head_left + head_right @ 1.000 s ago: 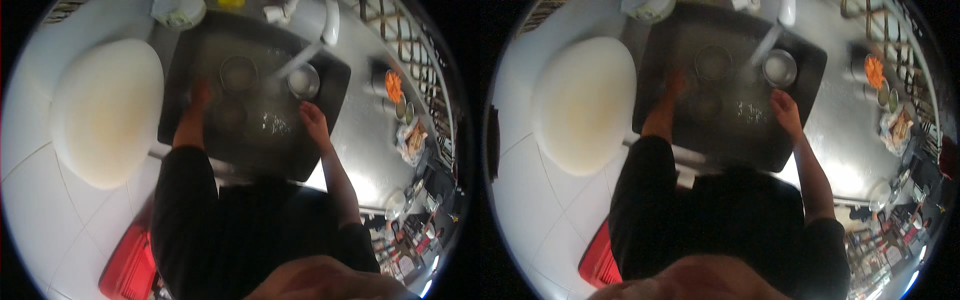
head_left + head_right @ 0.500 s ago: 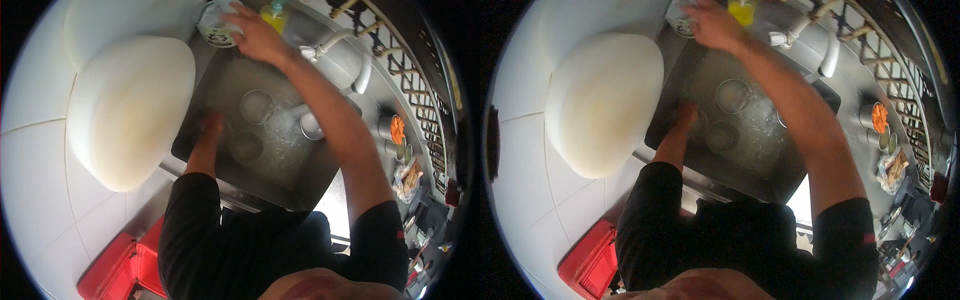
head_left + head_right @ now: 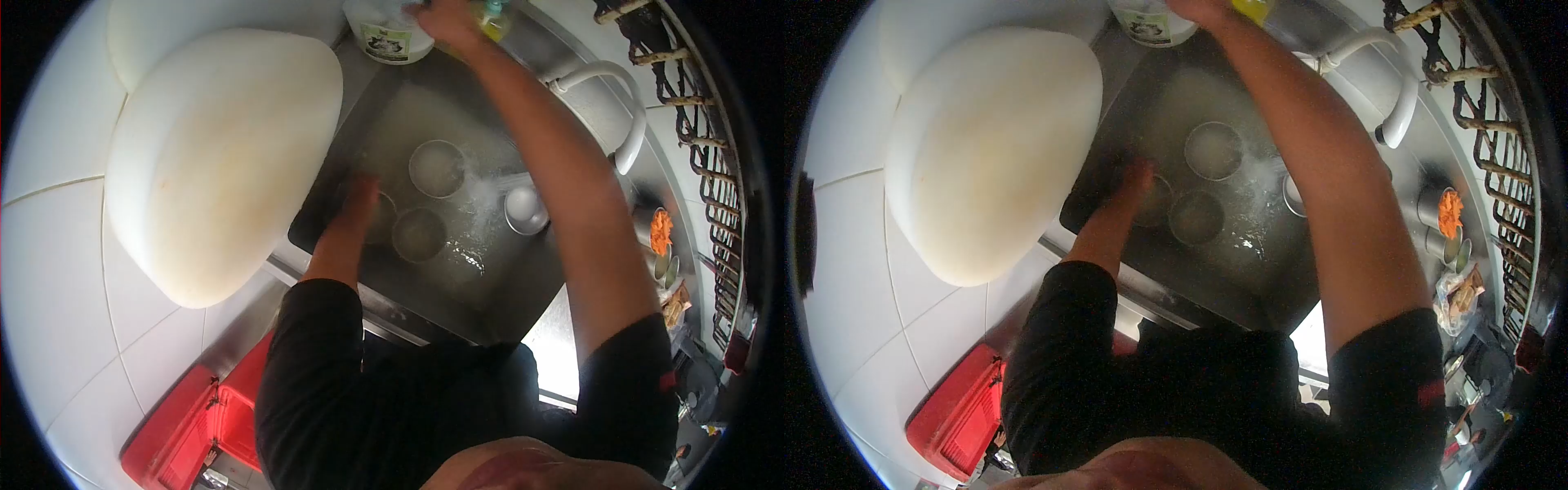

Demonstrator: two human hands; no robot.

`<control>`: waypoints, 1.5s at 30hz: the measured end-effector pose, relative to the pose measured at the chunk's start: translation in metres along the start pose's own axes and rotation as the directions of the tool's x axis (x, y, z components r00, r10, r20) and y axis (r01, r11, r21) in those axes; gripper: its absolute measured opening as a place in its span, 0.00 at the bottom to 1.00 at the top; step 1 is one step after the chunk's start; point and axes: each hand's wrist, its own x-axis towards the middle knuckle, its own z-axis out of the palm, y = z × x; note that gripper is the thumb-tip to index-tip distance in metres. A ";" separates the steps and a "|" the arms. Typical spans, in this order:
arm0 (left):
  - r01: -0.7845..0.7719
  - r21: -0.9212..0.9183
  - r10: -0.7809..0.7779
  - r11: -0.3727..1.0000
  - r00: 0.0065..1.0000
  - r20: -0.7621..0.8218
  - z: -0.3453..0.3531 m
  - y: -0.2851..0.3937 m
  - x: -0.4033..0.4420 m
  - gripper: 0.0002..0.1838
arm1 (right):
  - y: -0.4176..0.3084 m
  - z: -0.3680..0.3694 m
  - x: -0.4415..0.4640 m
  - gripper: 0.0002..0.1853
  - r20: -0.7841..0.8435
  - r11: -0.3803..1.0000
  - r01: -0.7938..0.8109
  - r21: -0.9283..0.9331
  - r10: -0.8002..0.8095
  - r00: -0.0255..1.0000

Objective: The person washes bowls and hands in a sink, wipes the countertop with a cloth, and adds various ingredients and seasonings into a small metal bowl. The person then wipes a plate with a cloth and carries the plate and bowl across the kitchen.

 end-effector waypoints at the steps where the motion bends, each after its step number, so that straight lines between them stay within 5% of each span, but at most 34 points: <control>1: 0.011 -0.024 -0.009 1.000 0.998 0.064 -0.011 0.003 -0.002 0.13 | -0.003 -0.006 -0.007 0.17 -0.078 0.989 -0.124 0.085 0.130 0.988; 2: 0.024 -0.048 -0.017 0.999 0.992 0.128 -0.022 0.005 -0.004 0.14 | 0.009 0.003 -0.017 0.14 -0.443 0.954 0.048 0.295 0.092 0.892; 4: 0.038 -0.135 -0.017 0.990 0.988 0.153 -0.039 0.011 -0.012 0.14 | 0.002 -0.042 -0.074 0.23 -0.079 0.742 -0.264 0.616 0.392 0.916; 6: 0.030 -0.262 -0.007 0.965 0.996 0.087 -0.044 0.013 -0.033 0.15 | 0.049 -0.022 -0.125 0.25 0.088 0.275 -0.276 0.921 0.544 0.834; 11: -0.013 -0.123 0.025 0.992 0.995 0.098 -0.071 0.018 -0.041 0.14 | 0.164 0.023 -0.264 0.22 0.340 -0.273 -0.208 0.939 0.660 0.669; 15: -0.010 0.031 0.004 0.999 0.987 0.162 -0.125 0.045 -0.043 0.14 | 0.177 0.035 -0.307 0.21 0.475 -0.387 -0.302 0.871 0.512 0.715; 23: -0.002 0.041 0.010 0.999 0.980 -0.198 -0.174 0.063 -0.040 0.12 | 0.163 0.033 -0.314 0.22 0.489 -0.466 -0.247 0.850 0.520 0.701; 27: -0.132 -0.092 0.077 0.987 0.889 -0.451 -0.190 0.080 -0.038 0.10 | 0.151 0.015 -0.311 0.24 0.414 -0.369 -0.238 0.898 0.532 0.739; 30: 0.037 -0.397 -0.115 0.917 0.978 -0.174 -0.204 0.110 -0.033 0.07 | 0.133 0.003 -0.304 0.25 0.445 -0.270 -0.357 0.894 0.456 0.771; 33: 0.108 -0.881 -0.182 0.460 0.983 0.026 -0.186 0.146 -0.026 0.07 | 0.118 0.003 -0.295 0.27 0.452 -0.165 -0.432 0.887 0.502 0.737; 35: 0.164 -0.952 -0.166 0.260 0.978 0.123 -0.196 0.189 -0.025 0.05 | 0.115 0.030 -0.291 0.29 0.350 -0.040 -0.440 0.897 0.673 0.652; 37: 0.215 -0.974 -0.131 0.066 0.970 0.205 -0.223 0.237 -0.036 0.04 | 0.126 0.056 -0.304 0.30 -0.034 0.634 -0.491 0.598 0.631 0.775; 38: 0.199 -0.978 -0.118 0.062 0.974 0.191 -0.230 0.252 -0.035 0.05 | 0.112 0.047 -0.310 0.28 -0.141 0.728 -0.570 0.382 0.655 0.742; 41: 0.168 -0.983 -0.081 0.073 0.983 0.162 -0.233 0.276 -0.028 0.07 | 0.107 0.042 -0.335 0.26 -0.338 0.901 -0.420 0.106 0.430 0.837; 43: 0.166 -0.981 -0.038 0.100 0.986 0.163 -0.223 0.274 -0.019 0.09 | 0.110 0.043 -0.346 0.23 -0.333 0.926 -0.347 0.149 0.377 0.864; 45: 0.091 -0.894 -0.089 0.440 0.994 0.057 -0.228 0.281 -0.025 0.11 | 0.122 0.030 -0.356 0.23 -0.191 0.904 -0.396 0.159 0.422 0.886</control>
